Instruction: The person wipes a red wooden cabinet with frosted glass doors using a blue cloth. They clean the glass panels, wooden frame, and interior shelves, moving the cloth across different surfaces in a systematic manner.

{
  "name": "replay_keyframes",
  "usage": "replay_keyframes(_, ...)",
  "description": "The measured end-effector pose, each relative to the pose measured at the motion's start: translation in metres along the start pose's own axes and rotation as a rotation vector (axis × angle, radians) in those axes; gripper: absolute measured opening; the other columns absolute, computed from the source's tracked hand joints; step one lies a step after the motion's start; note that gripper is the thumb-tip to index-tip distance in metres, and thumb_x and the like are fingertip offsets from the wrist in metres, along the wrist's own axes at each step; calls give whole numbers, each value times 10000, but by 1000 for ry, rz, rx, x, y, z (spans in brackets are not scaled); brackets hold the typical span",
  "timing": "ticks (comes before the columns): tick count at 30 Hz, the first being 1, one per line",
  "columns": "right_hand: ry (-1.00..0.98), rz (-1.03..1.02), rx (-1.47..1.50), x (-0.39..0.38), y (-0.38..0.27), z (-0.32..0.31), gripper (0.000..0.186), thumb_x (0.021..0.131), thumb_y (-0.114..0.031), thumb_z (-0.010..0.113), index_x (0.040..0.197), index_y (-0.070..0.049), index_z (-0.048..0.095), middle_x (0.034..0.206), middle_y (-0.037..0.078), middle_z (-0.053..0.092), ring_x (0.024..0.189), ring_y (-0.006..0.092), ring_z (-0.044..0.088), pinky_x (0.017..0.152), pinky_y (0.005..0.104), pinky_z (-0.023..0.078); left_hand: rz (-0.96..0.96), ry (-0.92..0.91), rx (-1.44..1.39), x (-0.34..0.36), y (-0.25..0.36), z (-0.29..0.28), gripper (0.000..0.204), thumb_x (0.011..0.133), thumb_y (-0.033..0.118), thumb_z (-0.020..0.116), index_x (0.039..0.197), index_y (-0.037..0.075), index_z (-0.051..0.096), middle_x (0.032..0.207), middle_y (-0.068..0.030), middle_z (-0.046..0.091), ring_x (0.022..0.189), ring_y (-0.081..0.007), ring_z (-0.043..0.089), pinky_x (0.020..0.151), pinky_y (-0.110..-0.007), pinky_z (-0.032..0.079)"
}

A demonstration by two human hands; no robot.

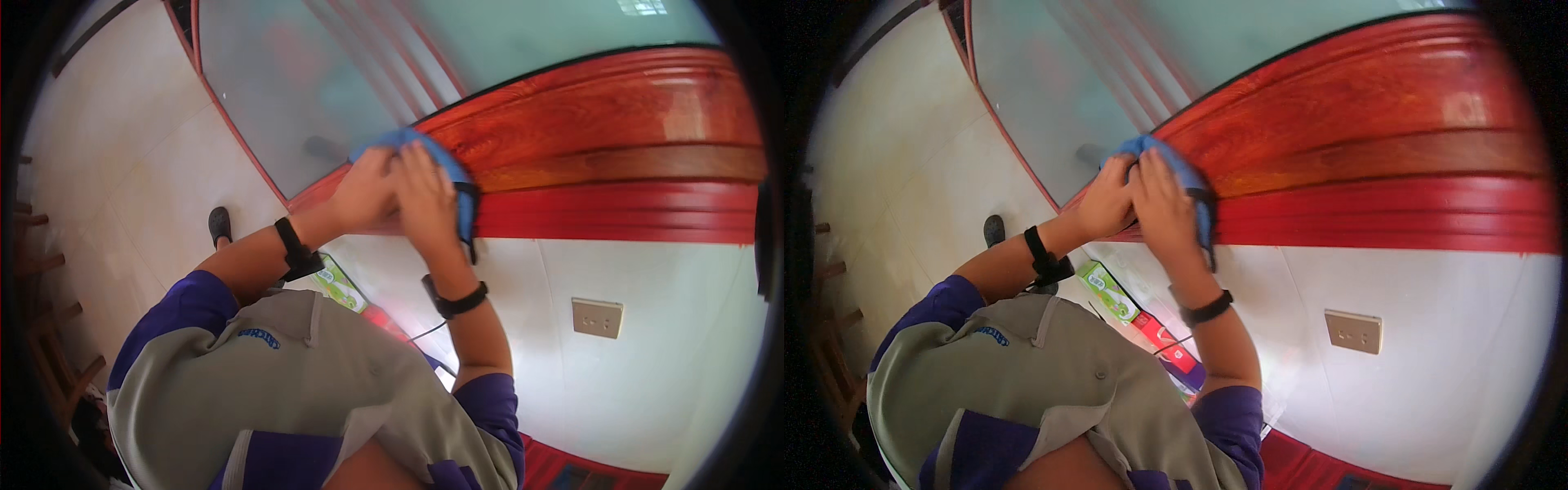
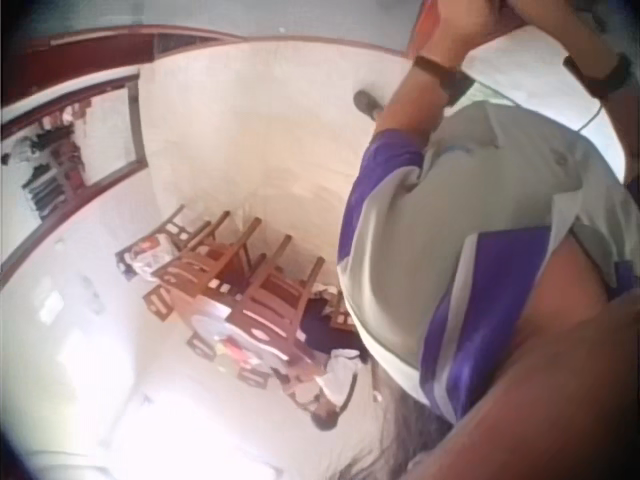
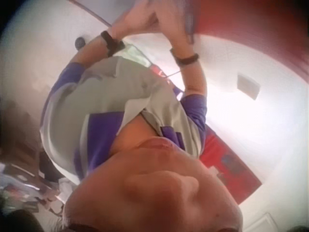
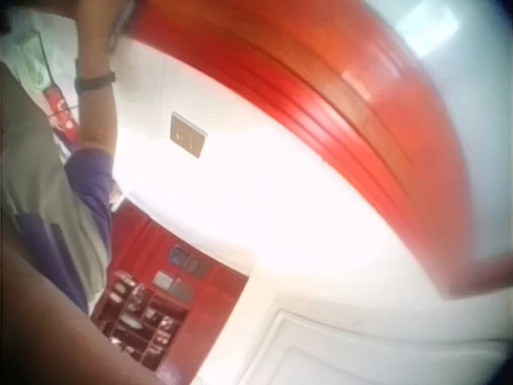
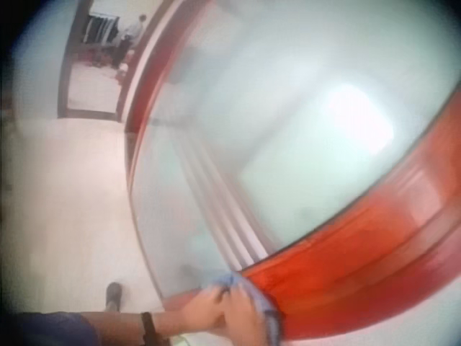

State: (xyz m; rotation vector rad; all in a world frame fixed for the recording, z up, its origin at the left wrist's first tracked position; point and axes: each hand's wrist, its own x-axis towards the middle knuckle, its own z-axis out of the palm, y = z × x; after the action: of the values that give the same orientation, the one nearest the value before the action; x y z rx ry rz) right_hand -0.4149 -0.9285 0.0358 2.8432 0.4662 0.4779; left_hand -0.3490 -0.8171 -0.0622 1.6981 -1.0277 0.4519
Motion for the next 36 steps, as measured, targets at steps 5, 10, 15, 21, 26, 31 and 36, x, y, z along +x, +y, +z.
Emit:
replay_keyframes(5, 267, 224, -284, 31, 18, -96, 372, 861, -73, 546, 1224, -86, 628, 1369, 107, 565, 1355, 302, 452, 1052, 452, 300, 213, 300, -2, 96, 39, -25, 421, 747, 119, 667, 1149, 26, 589, 1278, -251, 496, 1124, -434, 503, 945, -502, 429)
replay_keyframes(10, 226, 115, -243, 47, 16, -73, 342, 851, -70, 549, 1179, -68, 646, 1368, 86, 572, 1324, 265, 499, 996, 440, 423, 179, 336, 40, 84, 26, -8, 389, 761, 154, 653, 1126, 27, 606, 1255, -243, 514, 1072, -434, 522, 873, -486, 435)
replay_keyframes(15, -67, -1, -269, 27, -8, 7, 303, 880, -77, 513, 1147, -69, 656, 1426, 71, 535, 1371, 211, 456, 1037, 332, 415, -159, 60, -138, -4, -28, 39, 427, 761, 168, 652, 1162, 27, 613, 1241, -246, 514, 1053, -440, 511, 895, -508, 408)
replay_keyframes(21, -460, 71, 84, 14, -42, 98, 445, 948, -109, 470, 1382, -10, 470, 1439, 139, 500, 1313, 235, 495, 1001, 324, 450, -195, -349, 242, -104, -84, 47, 655, 783, 198, 637, 1360, -52, 454, 1294, -233, 479, 1167, -391, 450, 960, -472, 369)
replay_keyframes(26, -678, 244, 239, 15, -46, 137, 429, 916, -86, 499, 1339, -12, 514, 1406, 145, 512, 1242, 212, 544, 881, 292, 499, -235, -354, 217, -102, -86, 34, 709, 833, 261, 615, 1429, -32, 365, 1273, -227, 484, 1169, -380, 450, 979, -474, 366)
replay_keyframes(31, -145, -59, -54, 10, -22, 73, 399, 881, -122, 535, 1271, -55, 589, 1349, 103, 582, 1279, 196, 541, 780, 228, 535, -233, -484, 9, -36, -54, -2, 619, 839, 231, 640, 1339, -74, 440, 1304, -288, 474, 1201, -461, 438, 1027, -514, 378)
replay_keyframes(36, 26, 80, -183, 28, 3, -47, 308, 901, -157, 534, 1190, -105, 625, 1386, 78, 562, 1357, 198, 467, 1040, 380, 378, 91, -18, -182, 59, -2, -44, 329, 817, 121, 622, 1118, -11, 598, 1265, -244, 537, 1103, -412, 543, 960, -506, 449)
